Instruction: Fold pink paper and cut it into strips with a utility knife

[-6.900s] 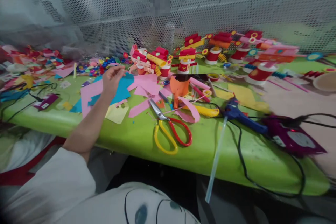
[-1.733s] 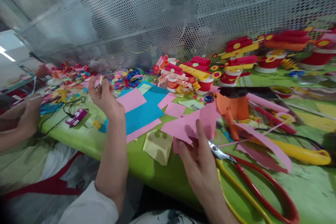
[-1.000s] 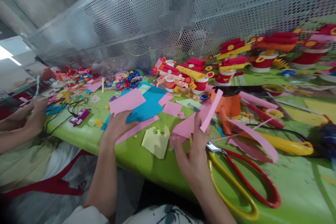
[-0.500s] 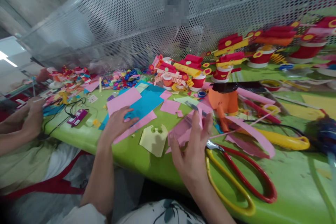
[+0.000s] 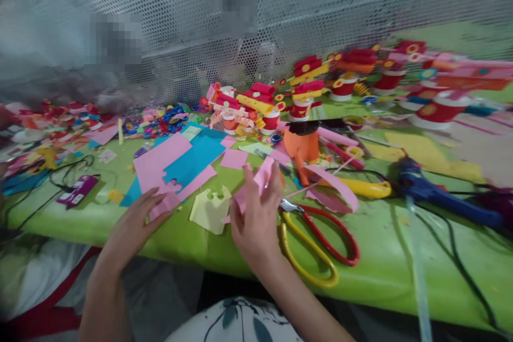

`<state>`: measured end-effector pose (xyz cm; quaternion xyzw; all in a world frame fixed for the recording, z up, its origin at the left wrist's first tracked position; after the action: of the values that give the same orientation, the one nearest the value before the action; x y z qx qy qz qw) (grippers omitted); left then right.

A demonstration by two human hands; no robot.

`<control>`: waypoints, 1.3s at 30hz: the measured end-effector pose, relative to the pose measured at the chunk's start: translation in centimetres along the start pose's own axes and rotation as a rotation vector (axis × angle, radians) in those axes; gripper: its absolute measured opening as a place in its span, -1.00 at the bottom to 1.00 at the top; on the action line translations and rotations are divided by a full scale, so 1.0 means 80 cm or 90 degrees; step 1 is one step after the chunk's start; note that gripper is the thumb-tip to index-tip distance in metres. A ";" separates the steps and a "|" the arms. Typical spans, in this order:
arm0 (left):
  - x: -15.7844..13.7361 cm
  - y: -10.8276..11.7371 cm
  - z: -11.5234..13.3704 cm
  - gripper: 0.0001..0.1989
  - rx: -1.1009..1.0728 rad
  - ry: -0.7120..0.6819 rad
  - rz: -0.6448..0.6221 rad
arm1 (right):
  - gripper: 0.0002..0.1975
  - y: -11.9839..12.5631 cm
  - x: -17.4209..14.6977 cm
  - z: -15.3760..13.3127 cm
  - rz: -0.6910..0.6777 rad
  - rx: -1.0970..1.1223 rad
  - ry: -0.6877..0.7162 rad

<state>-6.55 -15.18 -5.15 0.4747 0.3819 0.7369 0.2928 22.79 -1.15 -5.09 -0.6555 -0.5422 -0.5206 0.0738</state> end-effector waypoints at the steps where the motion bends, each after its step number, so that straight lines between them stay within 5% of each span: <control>1: 0.000 -0.005 -0.003 -0.39 -0.006 -0.009 0.019 | -0.15 -0.001 -0.001 -0.004 0.008 -0.014 0.005; 7: 0.005 -0.022 -0.004 -0.34 -0.046 -0.056 0.084 | -0.21 0.002 -0.007 -0.016 0.000 -0.053 0.076; 13: -0.002 -0.026 0.006 -0.48 -0.082 -0.081 0.126 | -0.33 0.008 -0.024 -0.008 -0.114 -0.041 0.168; 18: -0.006 -0.021 0.023 -0.61 -0.075 -0.044 0.101 | -0.29 0.007 -0.027 -0.010 -0.224 -0.017 0.188; 22: -0.002 -0.018 0.035 -0.71 -0.123 0.012 0.071 | -0.48 0.000 -0.015 -0.018 -0.286 -0.035 0.187; 28: 0.003 -0.023 0.037 -0.77 -0.163 0.017 0.080 | -0.72 -0.011 0.003 -0.025 -0.292 -0.050 0.191; 39: 0.016 -0.018 0.045 -0.60 -0.209 0.107 0.230 | -0.68 -0.019 0.007 -0.022 -0.252 -0.098 0.189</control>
<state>-3.58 -12.37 -4.86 0.4186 0.1892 0.8662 0.1965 20.43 -1.37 -4.56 -0.4567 -0.6018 -0.6552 -0.0008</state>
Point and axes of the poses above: each hand's wrist, its own x-axis towards the middle knuckle, its own y-axis out of the back of the hand, z = x × y, the point moved 1 cm from there along x, towards the middle knuckle, and after that the axes turned 15 degrees about z, right-handed, at the moved point
